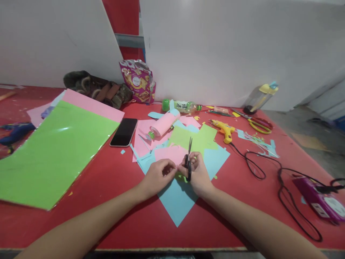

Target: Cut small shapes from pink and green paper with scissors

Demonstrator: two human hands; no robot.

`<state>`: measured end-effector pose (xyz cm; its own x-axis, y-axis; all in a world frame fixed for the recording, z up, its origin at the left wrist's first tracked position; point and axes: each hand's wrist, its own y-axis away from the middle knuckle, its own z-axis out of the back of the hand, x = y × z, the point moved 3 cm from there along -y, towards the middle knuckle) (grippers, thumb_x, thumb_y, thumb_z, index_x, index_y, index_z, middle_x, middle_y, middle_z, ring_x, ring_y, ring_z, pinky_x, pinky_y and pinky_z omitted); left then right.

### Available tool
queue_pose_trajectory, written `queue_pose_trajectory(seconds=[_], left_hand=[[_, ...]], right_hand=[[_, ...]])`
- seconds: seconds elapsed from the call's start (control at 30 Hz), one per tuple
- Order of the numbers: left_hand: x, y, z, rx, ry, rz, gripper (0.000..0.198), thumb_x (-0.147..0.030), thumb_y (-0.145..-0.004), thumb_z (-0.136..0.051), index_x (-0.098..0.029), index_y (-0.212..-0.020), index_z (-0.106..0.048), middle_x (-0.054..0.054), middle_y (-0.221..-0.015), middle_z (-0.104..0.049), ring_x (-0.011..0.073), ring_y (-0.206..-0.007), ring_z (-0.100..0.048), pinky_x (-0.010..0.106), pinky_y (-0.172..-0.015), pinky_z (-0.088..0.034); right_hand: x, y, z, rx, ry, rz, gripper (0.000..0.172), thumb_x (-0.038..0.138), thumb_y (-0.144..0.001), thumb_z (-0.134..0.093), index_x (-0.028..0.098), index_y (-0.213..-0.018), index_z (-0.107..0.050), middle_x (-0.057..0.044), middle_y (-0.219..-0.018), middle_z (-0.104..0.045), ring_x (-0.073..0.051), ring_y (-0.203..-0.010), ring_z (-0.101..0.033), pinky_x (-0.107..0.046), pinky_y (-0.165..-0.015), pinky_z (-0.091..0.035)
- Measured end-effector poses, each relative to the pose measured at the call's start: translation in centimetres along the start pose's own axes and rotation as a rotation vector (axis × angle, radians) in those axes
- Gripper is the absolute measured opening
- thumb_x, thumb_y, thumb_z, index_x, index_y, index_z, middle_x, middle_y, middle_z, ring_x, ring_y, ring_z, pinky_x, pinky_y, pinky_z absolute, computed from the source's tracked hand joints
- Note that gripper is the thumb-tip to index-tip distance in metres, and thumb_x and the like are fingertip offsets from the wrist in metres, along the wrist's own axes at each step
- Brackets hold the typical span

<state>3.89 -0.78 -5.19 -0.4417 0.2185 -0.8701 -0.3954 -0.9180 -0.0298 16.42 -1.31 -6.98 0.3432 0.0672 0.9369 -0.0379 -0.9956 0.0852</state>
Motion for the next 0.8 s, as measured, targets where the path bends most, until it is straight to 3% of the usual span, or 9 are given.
queue_pose_trajectory(seconds=[0.47,0.6,0.8], left_hand=[[0.25,-0.18,0.18,0.024,0.257,0.15,0.014,-0.025,-0.076,-0.044,-0.015,-0.066,-0.046,-0.003,-0.053,-0.049,0.0089,-0.049,-0.049,0.022,-0.053,-0.04],[0.48,-0.17,0.15,0.037,0.354,0.197,0.016,-0.027,-0.078,-0.041,-0.015,-0.068,-0.044,-0.004,-0.052,-0.047,0.0086,-0.047,-0.049,0.022,-0.051,-0.04],[0.43,-0.19,-0.01,0.066,0.307,0.159,0.015,-0.028,-0.075,-0.047,-0.014,-0.068,-0.047,-0.003,-0.055,-0.048,0.0086,-0.05,-0.047,0.022,-0.052,-0.039]], right_hand=[[-0.08,0.25,-0.15,0.096,0.029,-0.05,0.041,0.004,-0.055,-0.063,0.023,-0.074,-0.032,0.01,-0.064,-0.047,-0.006,-0.056,-0.047,-0.019,-0.053,-0.038],[-0.05,0.05,0.01,0.06,0.04,-0.039,0.039,0.007,-0.056,-0.063,0.024,-0.073,-0.032,0.009,-0.063,-0.047,-0.007,-0.054,-0.046,-0.019,-0.051,-0.037],[-0.3,-0.03,0.05,0.022,0.004,-0.038,0.042,0.005,-0.052,-0.066,0.023,-0.072,-0.033,0.01,-0.062,-0.046,-0.006,-0.054,-0.045,-0.017,-0.05,-0.036]])
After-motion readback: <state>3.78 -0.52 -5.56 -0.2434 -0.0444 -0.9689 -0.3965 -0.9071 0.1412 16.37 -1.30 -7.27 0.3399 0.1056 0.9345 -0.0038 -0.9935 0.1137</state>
